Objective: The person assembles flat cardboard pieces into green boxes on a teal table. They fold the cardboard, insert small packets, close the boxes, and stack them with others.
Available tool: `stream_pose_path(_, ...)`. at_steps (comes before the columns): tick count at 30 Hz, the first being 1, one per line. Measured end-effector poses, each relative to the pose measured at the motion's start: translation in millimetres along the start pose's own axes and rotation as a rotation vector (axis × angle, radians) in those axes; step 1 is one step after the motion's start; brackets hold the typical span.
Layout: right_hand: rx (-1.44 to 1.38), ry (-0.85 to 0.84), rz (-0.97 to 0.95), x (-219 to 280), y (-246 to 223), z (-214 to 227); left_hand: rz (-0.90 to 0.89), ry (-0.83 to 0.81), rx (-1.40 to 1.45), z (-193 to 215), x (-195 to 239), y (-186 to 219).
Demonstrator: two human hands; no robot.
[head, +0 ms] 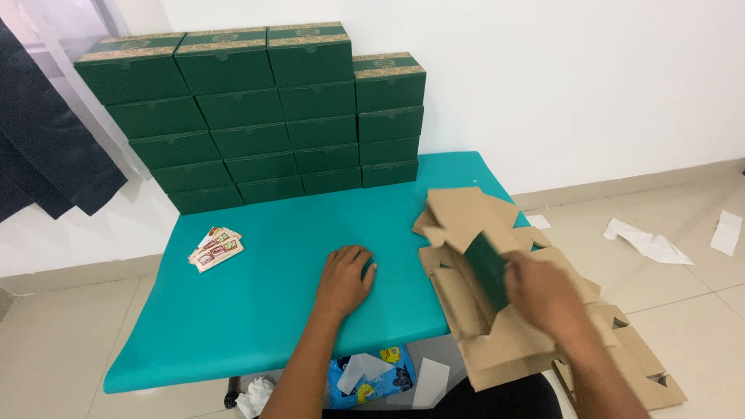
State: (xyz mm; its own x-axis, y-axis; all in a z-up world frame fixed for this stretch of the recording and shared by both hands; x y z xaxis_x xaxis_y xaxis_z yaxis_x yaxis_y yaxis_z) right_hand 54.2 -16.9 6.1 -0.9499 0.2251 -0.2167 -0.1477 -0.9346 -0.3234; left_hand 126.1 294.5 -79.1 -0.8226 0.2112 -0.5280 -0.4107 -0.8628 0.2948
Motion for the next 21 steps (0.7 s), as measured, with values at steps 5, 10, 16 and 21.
stream_pose_path(5,-0.051,0.032,-0.011,5.9,-30.2,53.0,0.014,0.011,0.036,1.2,-0.6,-4.1)
stream_pose_path(10,-0.003,-0.139,0.07,20.0,-46.0,-3.9,-0.047,0.028,0.058,7.4,4.0,7.5)
stream_pose_path(16,-0.004,-0.031,0.263,44.5,-27.1,-56.2,-0.44,0.151,0.18,-10.2,28.5,70.6)
stream_pose_path(21,0.047,0.024,0.291,51.1,-12.2,-68.7,-0.626,-0.128,0.287,-49.1,48.7,124.4)
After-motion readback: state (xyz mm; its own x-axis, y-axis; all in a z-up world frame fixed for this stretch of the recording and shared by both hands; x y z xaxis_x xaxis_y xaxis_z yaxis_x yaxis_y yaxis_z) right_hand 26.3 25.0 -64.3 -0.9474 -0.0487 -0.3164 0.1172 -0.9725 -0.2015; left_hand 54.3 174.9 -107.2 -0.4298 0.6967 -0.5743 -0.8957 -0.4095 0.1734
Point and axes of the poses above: each hand's wrist, its own x-axis away from the middle knuckle, its own z-axis out of the back of the hand, y = z × x, the point moved 7 cm from there along -x, towards the middle knuckle, and after that the axes turned 15 degrees about y, right-handed, at the moved point
